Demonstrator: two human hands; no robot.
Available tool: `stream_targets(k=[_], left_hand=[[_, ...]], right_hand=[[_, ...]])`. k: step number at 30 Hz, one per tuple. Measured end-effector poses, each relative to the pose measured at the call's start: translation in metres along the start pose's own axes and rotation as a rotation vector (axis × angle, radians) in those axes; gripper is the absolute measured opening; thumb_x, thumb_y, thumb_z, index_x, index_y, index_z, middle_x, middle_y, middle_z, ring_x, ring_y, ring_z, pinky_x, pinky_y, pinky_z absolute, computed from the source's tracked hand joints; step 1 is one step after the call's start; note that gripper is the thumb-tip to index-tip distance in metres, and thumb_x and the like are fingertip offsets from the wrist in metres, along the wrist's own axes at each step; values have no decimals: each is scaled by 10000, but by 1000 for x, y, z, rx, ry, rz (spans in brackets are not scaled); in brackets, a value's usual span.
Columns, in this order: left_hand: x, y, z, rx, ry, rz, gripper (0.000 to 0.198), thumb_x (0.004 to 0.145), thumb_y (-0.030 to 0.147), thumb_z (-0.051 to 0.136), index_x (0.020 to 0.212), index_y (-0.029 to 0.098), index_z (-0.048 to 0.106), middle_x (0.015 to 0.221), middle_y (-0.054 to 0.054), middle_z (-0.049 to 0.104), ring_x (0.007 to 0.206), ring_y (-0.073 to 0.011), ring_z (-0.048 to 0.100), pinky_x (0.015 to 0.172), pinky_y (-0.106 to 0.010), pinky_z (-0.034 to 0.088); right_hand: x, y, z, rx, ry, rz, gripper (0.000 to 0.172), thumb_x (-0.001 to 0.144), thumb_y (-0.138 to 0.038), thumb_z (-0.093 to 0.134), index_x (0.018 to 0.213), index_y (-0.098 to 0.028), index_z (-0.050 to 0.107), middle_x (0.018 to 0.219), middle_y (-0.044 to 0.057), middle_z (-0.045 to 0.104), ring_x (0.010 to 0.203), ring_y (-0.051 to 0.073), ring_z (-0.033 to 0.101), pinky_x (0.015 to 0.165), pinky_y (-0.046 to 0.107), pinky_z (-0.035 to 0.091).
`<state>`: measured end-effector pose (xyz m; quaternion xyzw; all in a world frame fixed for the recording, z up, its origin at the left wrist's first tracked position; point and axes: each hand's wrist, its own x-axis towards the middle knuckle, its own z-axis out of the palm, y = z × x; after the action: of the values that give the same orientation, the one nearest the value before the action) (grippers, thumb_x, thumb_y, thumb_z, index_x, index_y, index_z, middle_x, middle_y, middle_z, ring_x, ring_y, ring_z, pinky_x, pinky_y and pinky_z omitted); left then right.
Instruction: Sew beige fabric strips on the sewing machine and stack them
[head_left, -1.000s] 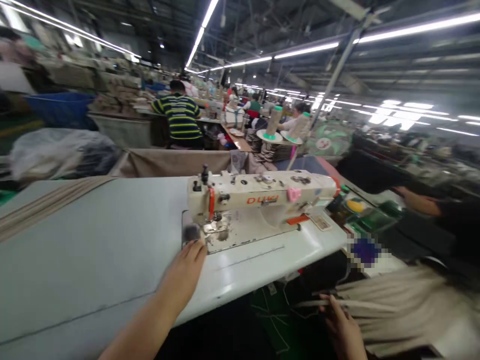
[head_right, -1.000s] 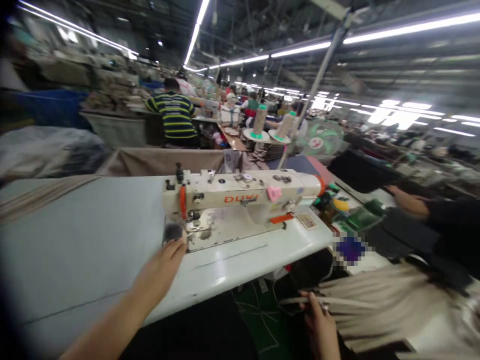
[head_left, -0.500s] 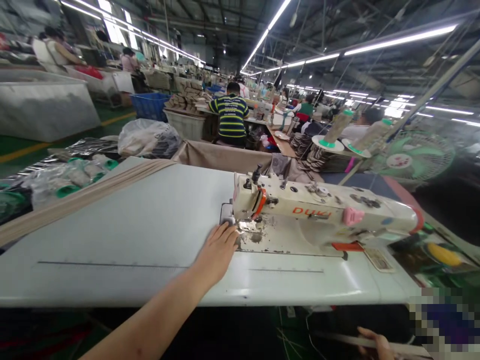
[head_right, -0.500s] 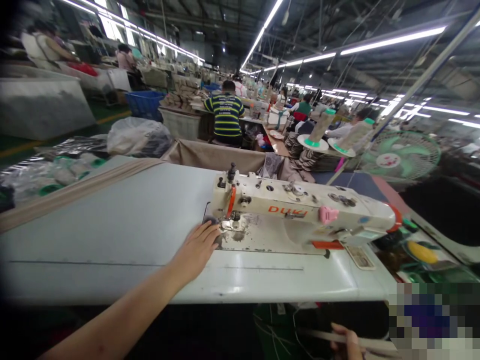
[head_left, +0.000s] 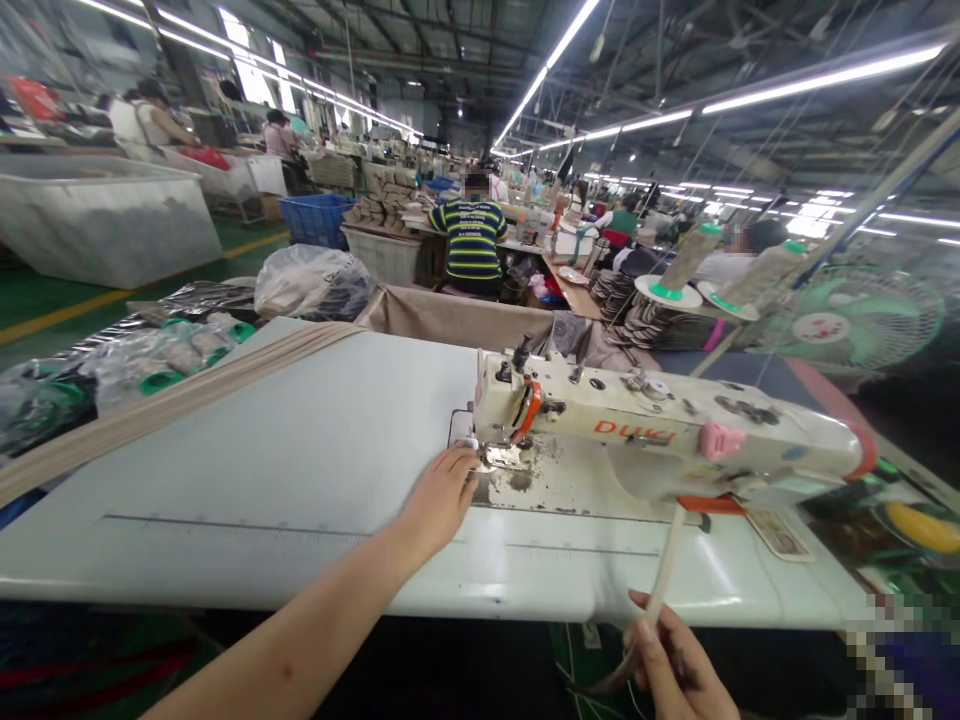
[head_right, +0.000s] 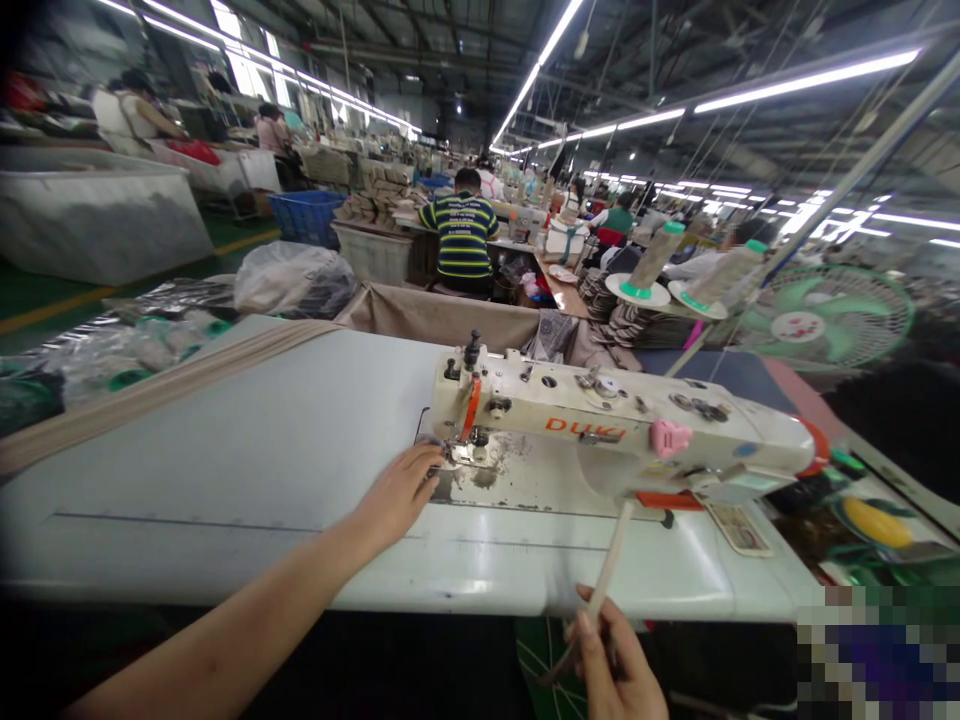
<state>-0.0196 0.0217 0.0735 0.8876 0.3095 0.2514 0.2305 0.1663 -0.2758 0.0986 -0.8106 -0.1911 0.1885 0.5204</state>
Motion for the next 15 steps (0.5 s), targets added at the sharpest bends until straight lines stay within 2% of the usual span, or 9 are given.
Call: stream_targets(k=[2,5,7,9,12,15], left_hand=[[17,-12,0,-31,1,-38,308,954,201,516,1247,207,614,1391,-88,597,1380,-224,513,1241,-454,446],[49,-30,0,-15,-14,-67,349,925,198,541,1264,167,619,1395,-114,595,1392,-236,495,1250,-443,422],[70,-39,-1,-3,-29,-73,385,915,199,547,1292,165,615,1433,-115,573,1427,-240,457,1272,-445,378],[87,-44,-3,6,-46,-75,418,904,206,563,1319,187,608,1449,-99,566,1439,-234,441,1277,-427,357],[105,-45,-4,13,-60,-85,476,879,236,631,1353,215,591,1444,-87,576,1424,-243,454,1259,-402,360],[116,-42,-3,20,-65,-109,539,850,266,700,1373,226,579,1448,-103,572,1411,-287,468,1250,-433,351]], right_hand=[[-4,-7,20,-1,-98,-21,771,733,-782,711,1220,-184,728,743,29,711,647,189,633,648,277,566],[-10,-22,52,-91,-270,-138,687,852,-725,616,1258,-183,730,754,44,723,706,215,671,780,313,593],[-13,-34,72,-176,-384,-237,644,925,-651,547,1353,-190,680,854,65,759,798,232,709,873,338,588],[-16,-47,90,-233,-474,-309,605,975,-542,497,1485,-223,562,1075,82,778,984,242,734,945,345,570],[-16,-65,110,-272,-562,-351,546,1001,-399,459,1529,-269,495,1351,77,699,1241,239,666,1042,350,520],[-13,-76,124,-305,-591,-337,507,1001,-348,440,1483,-233,550,1337,99,708,1241,260,670,1046,373,514]])
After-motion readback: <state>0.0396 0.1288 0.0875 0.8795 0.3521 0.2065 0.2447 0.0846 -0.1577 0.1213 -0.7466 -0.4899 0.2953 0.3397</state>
